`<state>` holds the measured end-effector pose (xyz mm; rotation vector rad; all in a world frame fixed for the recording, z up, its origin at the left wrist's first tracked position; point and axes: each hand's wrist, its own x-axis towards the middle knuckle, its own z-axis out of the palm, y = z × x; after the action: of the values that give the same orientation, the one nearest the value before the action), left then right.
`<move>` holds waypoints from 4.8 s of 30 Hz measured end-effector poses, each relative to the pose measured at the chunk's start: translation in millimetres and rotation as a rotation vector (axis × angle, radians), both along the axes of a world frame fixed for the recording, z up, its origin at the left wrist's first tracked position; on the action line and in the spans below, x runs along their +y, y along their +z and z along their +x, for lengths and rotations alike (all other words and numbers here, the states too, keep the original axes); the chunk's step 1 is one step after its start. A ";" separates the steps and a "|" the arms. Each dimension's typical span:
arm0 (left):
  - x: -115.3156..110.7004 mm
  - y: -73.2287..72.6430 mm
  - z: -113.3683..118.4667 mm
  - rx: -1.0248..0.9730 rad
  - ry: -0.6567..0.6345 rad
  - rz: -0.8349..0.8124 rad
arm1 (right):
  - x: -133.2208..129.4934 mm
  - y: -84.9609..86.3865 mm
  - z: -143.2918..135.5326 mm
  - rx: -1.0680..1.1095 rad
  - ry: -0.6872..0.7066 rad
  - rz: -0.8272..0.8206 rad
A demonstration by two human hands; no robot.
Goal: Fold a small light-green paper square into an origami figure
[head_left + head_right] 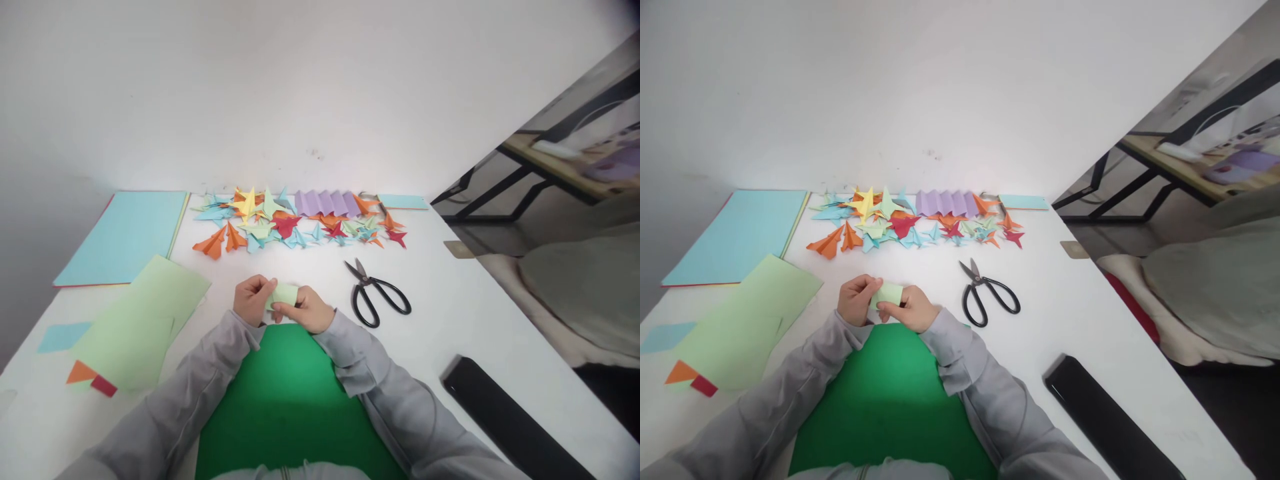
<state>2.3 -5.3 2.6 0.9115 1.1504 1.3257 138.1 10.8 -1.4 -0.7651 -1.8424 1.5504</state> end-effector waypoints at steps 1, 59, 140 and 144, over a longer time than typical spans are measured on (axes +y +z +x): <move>0.8 -1.3 -0.4 0.045 0.021 -0.001 | -0.5 0.2 -0.7 0.015 -0.007 -0.010; 7.5 -7.0 -1.3 -0.035 0.083 -0.119 | -11.5 0.6 -15.2 -0.020 -0.140 -0.186; 6.1 -8.1 -6.7 -0.086 -0.034 -0.053 | -12.1 -4.1 -3.0 0.005 -0.582 0.477; 6.2 -6.4 -7.6 -0.029 -0.044 -0.043 | -12.5 -3.0 -2.7 -0.001 -0.578 0.465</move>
<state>-5.3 1.0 -3.8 0.8791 1.1267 1.2698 135.4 -1.7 -4.4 -0.9539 -1.6818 0.7257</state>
